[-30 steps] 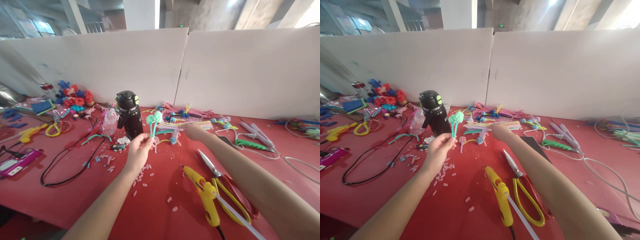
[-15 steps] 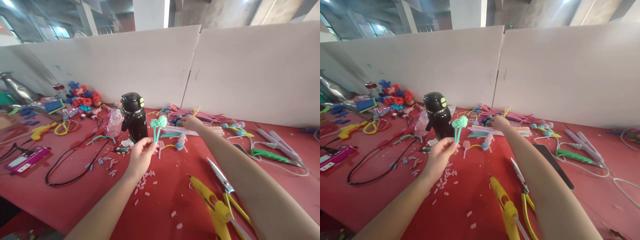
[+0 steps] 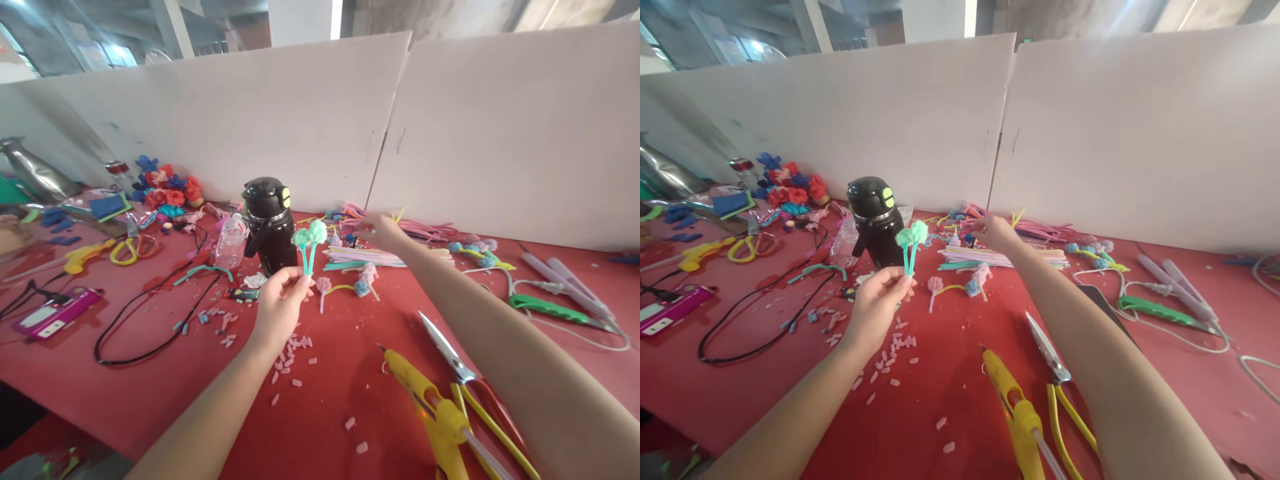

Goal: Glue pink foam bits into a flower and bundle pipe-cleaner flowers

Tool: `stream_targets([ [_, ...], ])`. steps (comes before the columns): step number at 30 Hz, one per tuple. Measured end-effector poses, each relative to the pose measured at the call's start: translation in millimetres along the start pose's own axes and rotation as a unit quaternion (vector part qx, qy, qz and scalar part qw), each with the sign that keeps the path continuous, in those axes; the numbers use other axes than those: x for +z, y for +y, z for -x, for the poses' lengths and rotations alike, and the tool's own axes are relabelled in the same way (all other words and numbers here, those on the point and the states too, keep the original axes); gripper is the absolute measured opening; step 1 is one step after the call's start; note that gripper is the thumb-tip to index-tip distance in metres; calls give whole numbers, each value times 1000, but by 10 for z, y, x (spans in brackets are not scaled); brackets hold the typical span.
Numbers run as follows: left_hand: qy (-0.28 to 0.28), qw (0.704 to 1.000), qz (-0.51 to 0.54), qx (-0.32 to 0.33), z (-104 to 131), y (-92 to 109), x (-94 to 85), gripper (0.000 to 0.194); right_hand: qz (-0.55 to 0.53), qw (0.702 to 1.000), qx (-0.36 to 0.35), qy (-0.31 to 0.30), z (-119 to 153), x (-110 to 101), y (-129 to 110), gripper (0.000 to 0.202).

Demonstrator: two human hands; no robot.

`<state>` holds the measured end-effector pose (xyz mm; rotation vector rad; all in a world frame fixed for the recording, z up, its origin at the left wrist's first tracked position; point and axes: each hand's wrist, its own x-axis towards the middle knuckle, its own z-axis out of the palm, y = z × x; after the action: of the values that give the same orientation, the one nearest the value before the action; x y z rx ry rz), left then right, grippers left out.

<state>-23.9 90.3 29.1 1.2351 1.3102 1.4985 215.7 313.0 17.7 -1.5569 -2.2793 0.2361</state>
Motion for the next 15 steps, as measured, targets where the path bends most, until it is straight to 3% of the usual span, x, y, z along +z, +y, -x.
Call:
stream_targets([
  [4, 2, 1000, -18, 4, -15, -54, -21, 30, -42, 998, -33, -25, -121, 292, -340, 28],
  [8, 9, 1000, -16, 5, -33, -81, -42, 29, -78, 997, -19, -15, -134, 415, -414, 22],
  [12, 14, 1000, -13, 10, -52, -86, -37, 29, -145, 989, -7, 21, -25, 241, -364, 30],
  [15, 16, 1000, -12, 23, -57, -83, -22, 28, -288, 958, -4, 17, 179, -41, -320, 37],
])
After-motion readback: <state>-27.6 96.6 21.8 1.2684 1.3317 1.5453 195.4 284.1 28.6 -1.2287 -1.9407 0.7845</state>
